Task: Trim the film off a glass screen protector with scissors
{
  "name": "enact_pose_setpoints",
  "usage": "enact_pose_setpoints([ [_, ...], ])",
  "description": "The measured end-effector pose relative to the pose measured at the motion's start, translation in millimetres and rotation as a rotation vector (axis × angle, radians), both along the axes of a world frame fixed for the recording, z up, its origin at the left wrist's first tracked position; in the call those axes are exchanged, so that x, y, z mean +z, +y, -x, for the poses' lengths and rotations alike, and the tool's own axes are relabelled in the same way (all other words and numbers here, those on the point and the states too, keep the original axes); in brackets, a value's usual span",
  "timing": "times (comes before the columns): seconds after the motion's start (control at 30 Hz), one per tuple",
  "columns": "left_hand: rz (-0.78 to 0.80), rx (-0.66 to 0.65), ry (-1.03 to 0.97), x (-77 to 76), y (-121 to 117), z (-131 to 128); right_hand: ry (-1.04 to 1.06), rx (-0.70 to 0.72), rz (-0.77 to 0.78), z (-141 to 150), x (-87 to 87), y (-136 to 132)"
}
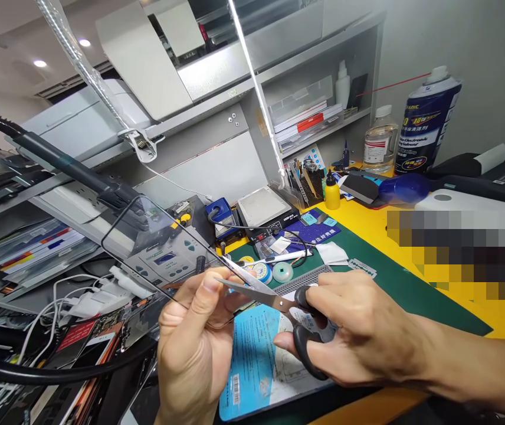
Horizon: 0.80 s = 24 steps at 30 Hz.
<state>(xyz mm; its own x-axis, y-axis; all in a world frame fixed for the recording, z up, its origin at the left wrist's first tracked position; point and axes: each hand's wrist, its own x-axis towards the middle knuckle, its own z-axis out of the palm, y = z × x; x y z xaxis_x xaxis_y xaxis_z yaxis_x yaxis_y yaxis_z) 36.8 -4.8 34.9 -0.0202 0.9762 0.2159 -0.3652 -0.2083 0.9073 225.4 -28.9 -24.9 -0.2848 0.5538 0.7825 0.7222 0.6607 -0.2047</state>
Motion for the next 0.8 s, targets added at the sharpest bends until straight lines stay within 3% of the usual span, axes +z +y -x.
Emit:
enact_pose_setpoints([
  [0.8, -0.01, -0.041, -0.037, -2.5, 0.6, -1.0, -0.043, 0.013, -0.06, 0.2, 0.5, 0.7],
])
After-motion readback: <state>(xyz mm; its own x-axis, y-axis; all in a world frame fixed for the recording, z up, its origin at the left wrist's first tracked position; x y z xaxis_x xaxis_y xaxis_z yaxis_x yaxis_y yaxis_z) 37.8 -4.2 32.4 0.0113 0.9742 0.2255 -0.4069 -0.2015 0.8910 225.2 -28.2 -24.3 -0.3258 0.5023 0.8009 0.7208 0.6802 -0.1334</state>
